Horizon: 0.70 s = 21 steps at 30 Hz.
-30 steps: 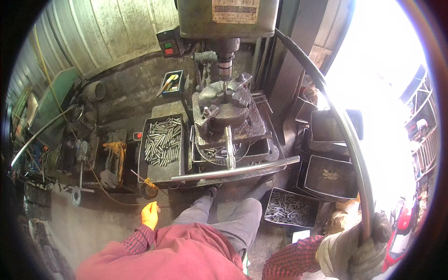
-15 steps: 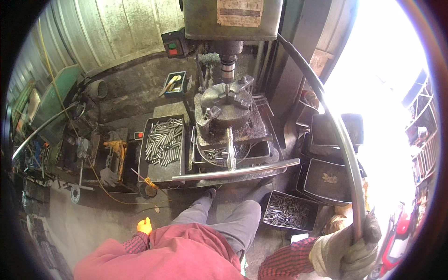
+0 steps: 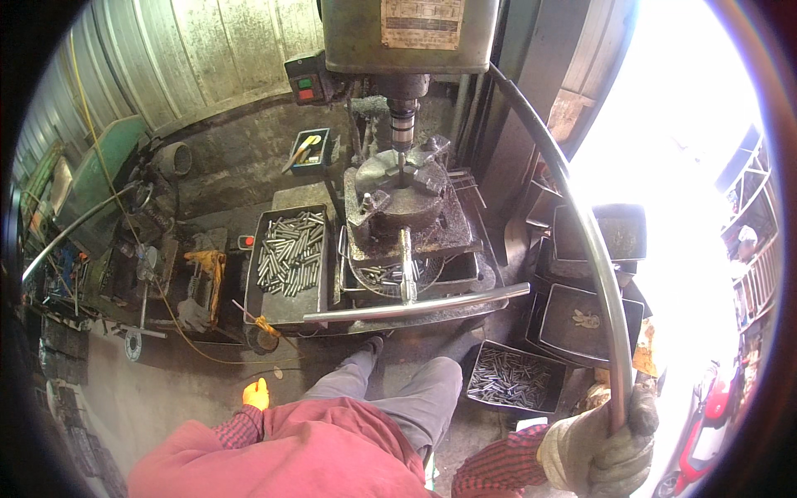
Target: The person adjusts the head-mounted camera, then repeatedly picks up small metal rods from a tray, places them into a drill press chuck, and operates the machine to drill each rod. The person removes the processed rods and places them into a collection bin, repeating the cycle throughout the clip.
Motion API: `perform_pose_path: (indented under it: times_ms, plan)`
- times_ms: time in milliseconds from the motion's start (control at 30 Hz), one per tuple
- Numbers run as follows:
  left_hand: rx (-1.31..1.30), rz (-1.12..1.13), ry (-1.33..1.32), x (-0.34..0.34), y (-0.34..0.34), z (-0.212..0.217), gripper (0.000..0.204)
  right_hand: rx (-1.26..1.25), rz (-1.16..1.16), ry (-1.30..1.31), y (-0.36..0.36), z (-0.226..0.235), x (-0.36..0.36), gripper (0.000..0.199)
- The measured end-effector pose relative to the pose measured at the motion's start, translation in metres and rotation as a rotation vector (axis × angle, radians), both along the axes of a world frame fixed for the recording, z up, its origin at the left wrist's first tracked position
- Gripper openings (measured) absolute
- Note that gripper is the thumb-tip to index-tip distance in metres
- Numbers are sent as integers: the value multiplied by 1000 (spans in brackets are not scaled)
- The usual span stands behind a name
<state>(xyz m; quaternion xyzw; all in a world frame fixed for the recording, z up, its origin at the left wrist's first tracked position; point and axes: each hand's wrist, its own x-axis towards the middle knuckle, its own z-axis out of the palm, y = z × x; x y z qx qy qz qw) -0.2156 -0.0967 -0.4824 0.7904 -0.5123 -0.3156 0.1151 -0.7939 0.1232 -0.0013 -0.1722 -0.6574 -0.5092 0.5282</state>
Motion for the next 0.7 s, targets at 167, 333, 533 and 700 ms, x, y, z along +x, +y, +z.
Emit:
perform_pose_path:
  times_ms: [167, 333, 533, 700]
  plan:
    - [-13, -4, 4, 5, 4, -1, 50, 239, -864, -40, 2, -18, -13, 48]
    - [-120, -42, -50, 12, 6, -7, 52, 494, -1250, -8, -2, -19, -9, 48]
    - [-50, 5, -27, 10, 6, 1, 51, 700, -1539, 13, 3, -29, -12, 49]
    - [-1, 10, -24, 1, 5, 17, 51, 221, -661, -5, -3, -24, -3, 47]
